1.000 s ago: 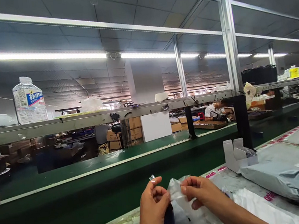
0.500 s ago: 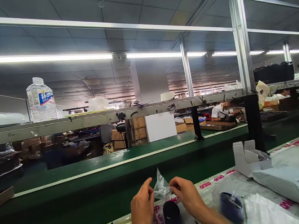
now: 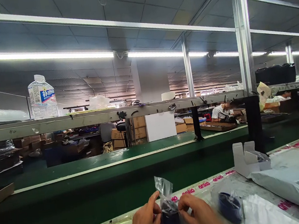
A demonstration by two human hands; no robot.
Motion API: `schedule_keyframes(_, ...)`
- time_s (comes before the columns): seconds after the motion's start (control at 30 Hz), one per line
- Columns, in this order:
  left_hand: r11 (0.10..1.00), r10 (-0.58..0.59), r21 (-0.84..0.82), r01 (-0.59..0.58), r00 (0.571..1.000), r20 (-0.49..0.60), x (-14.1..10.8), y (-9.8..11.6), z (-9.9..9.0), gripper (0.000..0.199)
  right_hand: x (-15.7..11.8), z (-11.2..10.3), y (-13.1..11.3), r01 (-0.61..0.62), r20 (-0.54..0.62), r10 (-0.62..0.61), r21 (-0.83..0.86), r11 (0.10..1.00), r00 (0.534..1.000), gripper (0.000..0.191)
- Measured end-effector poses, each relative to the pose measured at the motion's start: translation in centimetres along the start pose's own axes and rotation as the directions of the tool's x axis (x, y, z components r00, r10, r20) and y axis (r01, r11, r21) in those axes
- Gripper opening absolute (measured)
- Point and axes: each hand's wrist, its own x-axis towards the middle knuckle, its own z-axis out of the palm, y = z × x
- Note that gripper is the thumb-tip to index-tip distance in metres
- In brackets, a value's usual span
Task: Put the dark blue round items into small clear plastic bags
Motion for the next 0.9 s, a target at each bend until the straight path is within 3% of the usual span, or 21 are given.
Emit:
schedule_keyframes(0.13,0.997,0.021,0.077,-0.026,0.998,0.061,-0.2,-1.0,0.5,0.077,-1.1,0.3,0.1,0.087,0.049,-0.084,-0.073,0.994,0.995,0.023)
schedule_keyframes(0.33,0.997,-0.065,0.059,0.058,0.990,0.127,-0.3,-0.2,0.1,0.086,-1.2,0.9,0.7,0.172,0.172,-0.124,-0.300,0.938,0.977,0.033)
schedule_keyframes(0.5,0.987,-0.157,0.037,0.154,0.983,0.090,0.1,0.2,0.2,0.091,-0.7,1.1,0.6,0.149,0.157,-0.100,-0.336,0.930,0.982,0.026)
schedule_keyframes(0.77,0.952,-0.251,0.200,0.230,0.964,0.086,0.4,0.9,0.4,0.090,-0.9,1.2,0.4,0.101,0.140,-0.056,-0.339,0.935,0.989,0.025)
schedule_keyframes(0.9,0.966,-0.258,0.056,0.254,0.963,0.082,0.6,1.8,-0.4,0.090,-0.5,0.7,-0.2,0.042,0.081,-0.018,-0.301,0.953,0.997,0.023)
